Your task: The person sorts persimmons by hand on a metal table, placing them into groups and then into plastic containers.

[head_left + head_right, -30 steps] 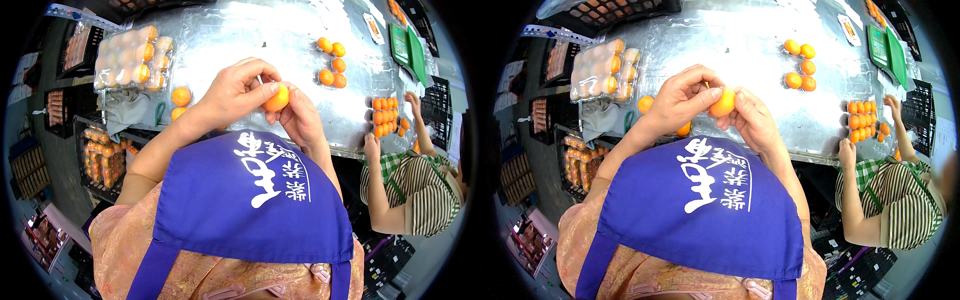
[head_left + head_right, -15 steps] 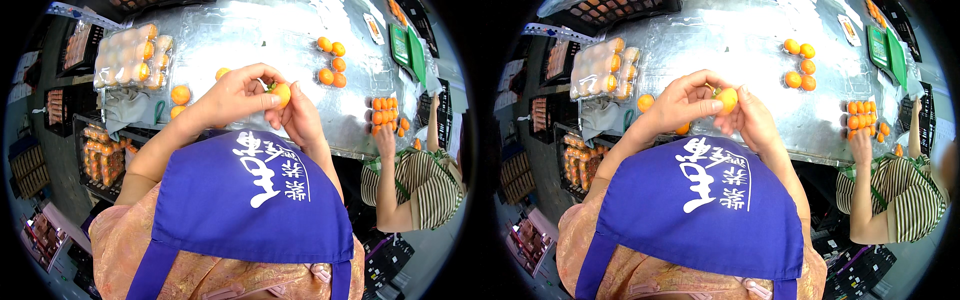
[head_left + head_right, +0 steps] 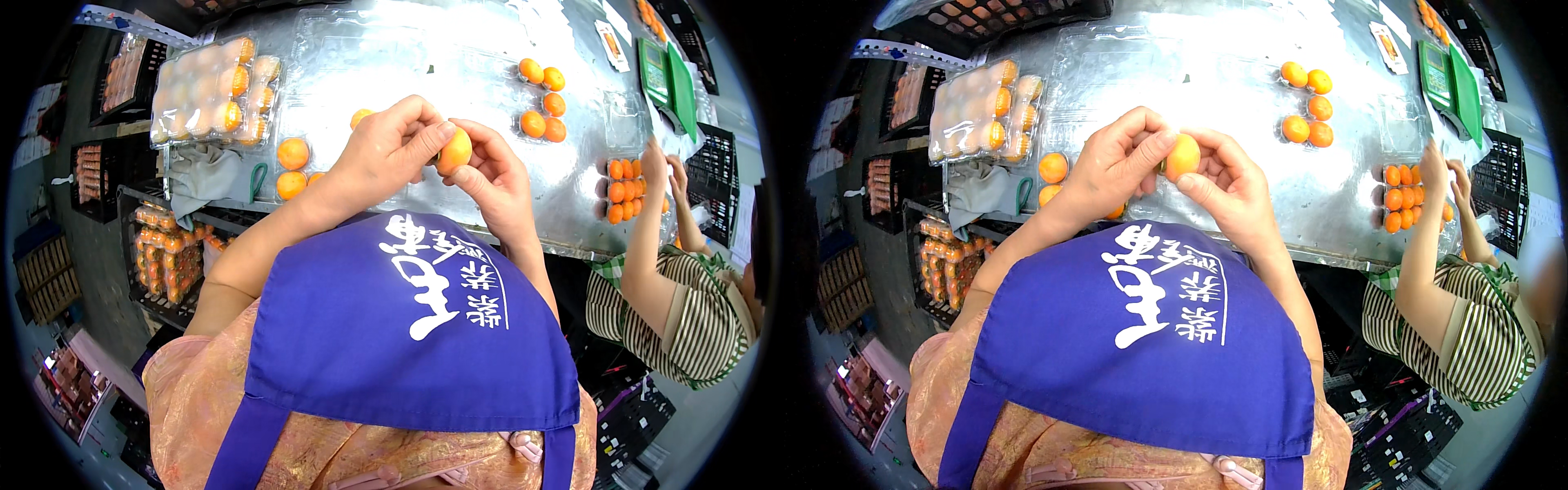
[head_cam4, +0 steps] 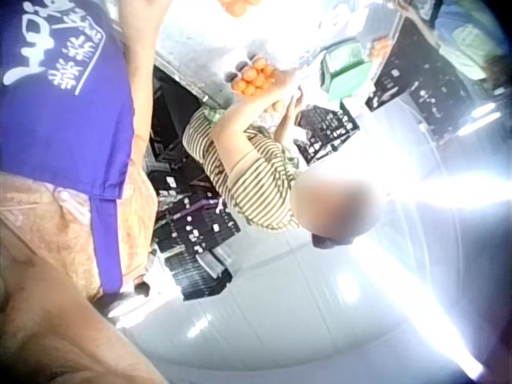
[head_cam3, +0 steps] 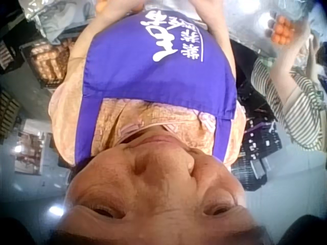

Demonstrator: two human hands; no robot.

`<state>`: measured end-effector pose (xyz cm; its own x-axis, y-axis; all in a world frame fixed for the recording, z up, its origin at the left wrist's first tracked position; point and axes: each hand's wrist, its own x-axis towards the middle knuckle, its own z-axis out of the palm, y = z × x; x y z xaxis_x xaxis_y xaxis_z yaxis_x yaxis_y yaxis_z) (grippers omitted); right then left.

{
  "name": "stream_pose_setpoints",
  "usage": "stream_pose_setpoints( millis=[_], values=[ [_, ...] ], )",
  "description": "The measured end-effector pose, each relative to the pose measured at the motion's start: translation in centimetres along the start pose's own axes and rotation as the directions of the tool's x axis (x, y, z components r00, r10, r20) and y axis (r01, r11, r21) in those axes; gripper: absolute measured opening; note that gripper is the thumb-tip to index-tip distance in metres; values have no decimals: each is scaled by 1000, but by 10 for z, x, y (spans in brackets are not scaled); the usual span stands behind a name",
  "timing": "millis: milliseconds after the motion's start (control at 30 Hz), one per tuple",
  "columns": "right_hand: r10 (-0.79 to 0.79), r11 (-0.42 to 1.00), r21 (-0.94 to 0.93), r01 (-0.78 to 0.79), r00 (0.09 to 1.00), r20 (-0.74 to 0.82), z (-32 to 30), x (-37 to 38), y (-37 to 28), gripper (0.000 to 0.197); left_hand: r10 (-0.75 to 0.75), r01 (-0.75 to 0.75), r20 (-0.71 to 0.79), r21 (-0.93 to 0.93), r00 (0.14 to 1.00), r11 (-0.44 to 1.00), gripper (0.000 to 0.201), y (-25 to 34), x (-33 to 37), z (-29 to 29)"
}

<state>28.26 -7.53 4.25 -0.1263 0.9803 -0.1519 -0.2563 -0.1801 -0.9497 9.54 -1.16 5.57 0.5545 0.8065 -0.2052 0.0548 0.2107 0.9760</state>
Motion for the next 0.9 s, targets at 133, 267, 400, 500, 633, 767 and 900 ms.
stream_pose_setpoints(
  millis=[133, 267, 400, 500, 633, 767, 900],
  values=[
    [87, 994, 63, -89, 996, 38, -7, 1, 3, 47, 83, -78, -50, 82, 995, 994, 28, 0, 1, 2],
    [122, 983, 131, -127, 992, 43, -5, 2, 4, 44, 126, -115, -56, 171, 990, 979, 26, 1, 1, 0],
    [166, 956, 243, -168, 986, 27, -2, 2, 5, 38, 261, -252, -4, 240, 965, 938, 21, 2, 2, -2],
    [181, 950, 253, -181, 983, 23, -3, 3, 5, 36, 297, -297, 27, 198, 954, 934, 21, -5, 4, -4],
    [219, 951, 213, -224, 975, 49, -5, 5, 4, 37, 229, -230, -38, -21, 973, 973, 16, -14, 8, -4],
    [125, 992, 16, -125, 990, -60, -3, 6, 8, 38, 149, -152, -47, -51, 988, 987, 13, -14, 9, -5],
    [-21, 996, -89, 13, 996, -84, 6, 7, 8, 41, 13, -20, -75, -95, 997, 995, 14, -13, 13, -3]
  ],
)
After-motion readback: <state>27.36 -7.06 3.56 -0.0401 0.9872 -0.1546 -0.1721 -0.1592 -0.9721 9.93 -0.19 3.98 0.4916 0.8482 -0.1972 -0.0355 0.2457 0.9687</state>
